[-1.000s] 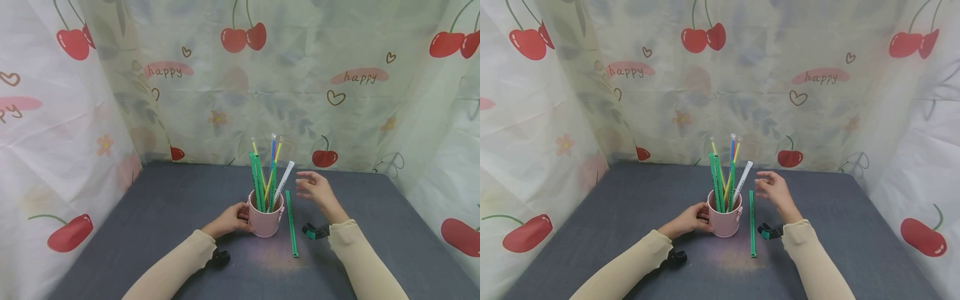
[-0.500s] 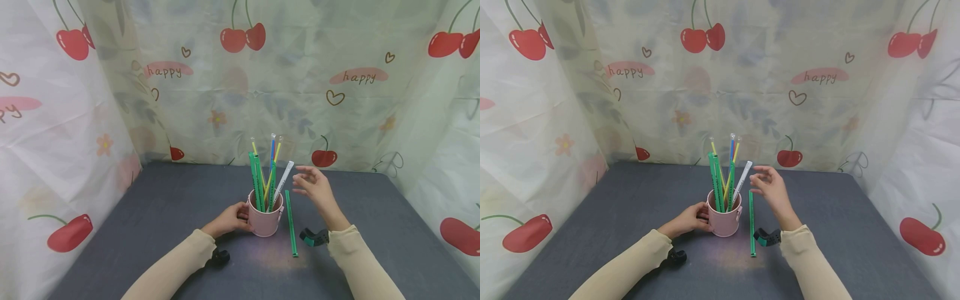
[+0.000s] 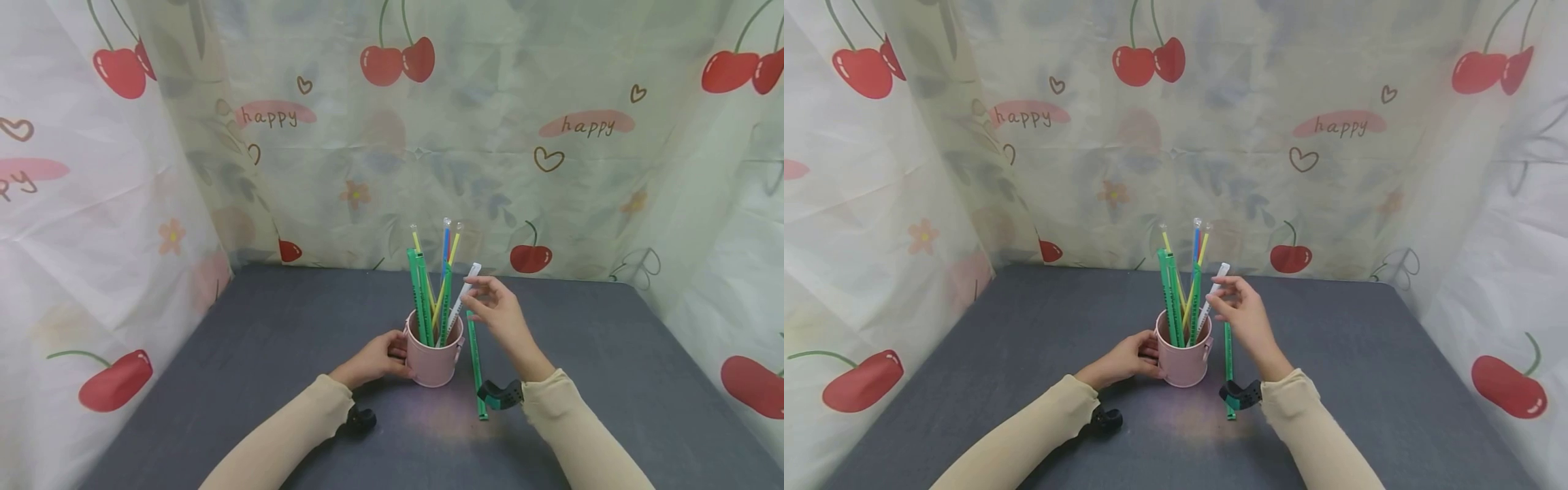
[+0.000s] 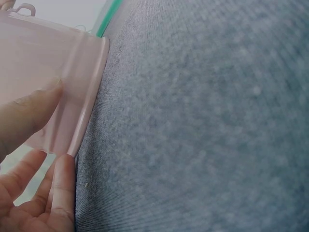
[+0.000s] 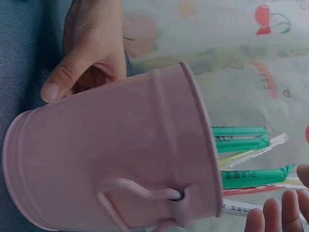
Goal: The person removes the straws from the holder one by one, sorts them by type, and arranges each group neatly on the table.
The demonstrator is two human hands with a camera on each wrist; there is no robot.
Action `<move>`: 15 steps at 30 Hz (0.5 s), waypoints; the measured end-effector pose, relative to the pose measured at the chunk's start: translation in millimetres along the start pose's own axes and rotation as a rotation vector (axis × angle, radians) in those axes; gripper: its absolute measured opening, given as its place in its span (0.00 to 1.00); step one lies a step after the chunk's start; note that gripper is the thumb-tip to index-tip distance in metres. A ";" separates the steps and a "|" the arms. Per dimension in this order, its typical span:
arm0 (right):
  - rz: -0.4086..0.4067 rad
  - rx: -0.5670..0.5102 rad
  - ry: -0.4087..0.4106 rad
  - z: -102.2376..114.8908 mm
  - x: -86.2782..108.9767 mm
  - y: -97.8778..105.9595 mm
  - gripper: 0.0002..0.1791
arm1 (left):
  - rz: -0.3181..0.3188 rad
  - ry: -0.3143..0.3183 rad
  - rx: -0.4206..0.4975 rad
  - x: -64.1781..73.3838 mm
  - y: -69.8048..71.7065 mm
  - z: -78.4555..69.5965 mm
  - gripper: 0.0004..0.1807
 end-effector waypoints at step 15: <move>0.021 0.080 0.000 -5.7 1.0 -17.9 0.23 | -0.004 -0.003 -0.008 0.6 0.3 0.1 0.35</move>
Point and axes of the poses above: each hand's wrist, its own x-axis away from the middle knuckle, its own y-axis out of the back of the hand, z = x × y, the point moved 10 cm from there along -x, towards the middle knuckle, and after that the axes turned 14 degrees about -z, right-handed, at the moved point
